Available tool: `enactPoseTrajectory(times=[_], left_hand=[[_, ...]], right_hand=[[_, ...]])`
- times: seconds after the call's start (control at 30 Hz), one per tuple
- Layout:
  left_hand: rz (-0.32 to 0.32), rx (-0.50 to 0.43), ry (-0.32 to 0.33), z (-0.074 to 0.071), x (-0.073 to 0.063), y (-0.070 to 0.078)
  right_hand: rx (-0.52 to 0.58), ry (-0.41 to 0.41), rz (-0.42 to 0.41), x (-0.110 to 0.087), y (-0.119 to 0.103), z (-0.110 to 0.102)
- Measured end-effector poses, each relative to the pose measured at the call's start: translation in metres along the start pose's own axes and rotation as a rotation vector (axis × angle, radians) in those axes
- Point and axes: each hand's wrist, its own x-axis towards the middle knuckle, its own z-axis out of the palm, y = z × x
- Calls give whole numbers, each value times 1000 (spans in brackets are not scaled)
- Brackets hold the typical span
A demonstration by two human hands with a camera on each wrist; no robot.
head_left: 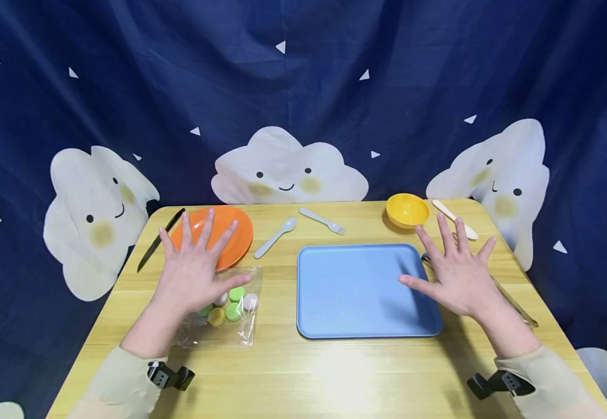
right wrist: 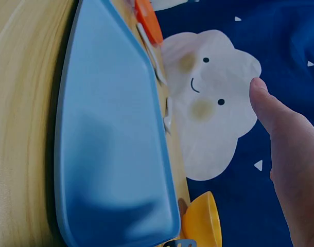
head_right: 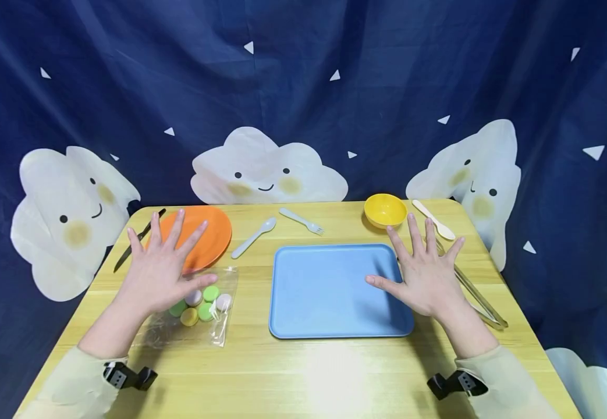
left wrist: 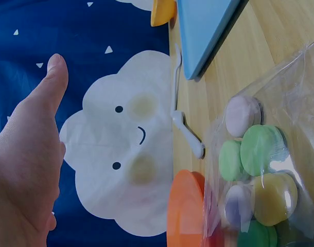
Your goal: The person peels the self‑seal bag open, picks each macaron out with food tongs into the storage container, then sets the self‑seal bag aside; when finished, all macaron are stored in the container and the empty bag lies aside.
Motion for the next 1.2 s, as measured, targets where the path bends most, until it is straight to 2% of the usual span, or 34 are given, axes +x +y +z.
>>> enactPoseTrajectory(times=[0.8,1.07,1.2], left_hand=[[13,12,5,-6,-6,-2],[40,3,-32,-11,-9,-4],[71,-32,-57,-15,-11,-6]], right_hand=[[4,52,-47,3,-11,-16],[38,61,-81,6,-22,-24],[84,76,-93,7,-30,-27]])
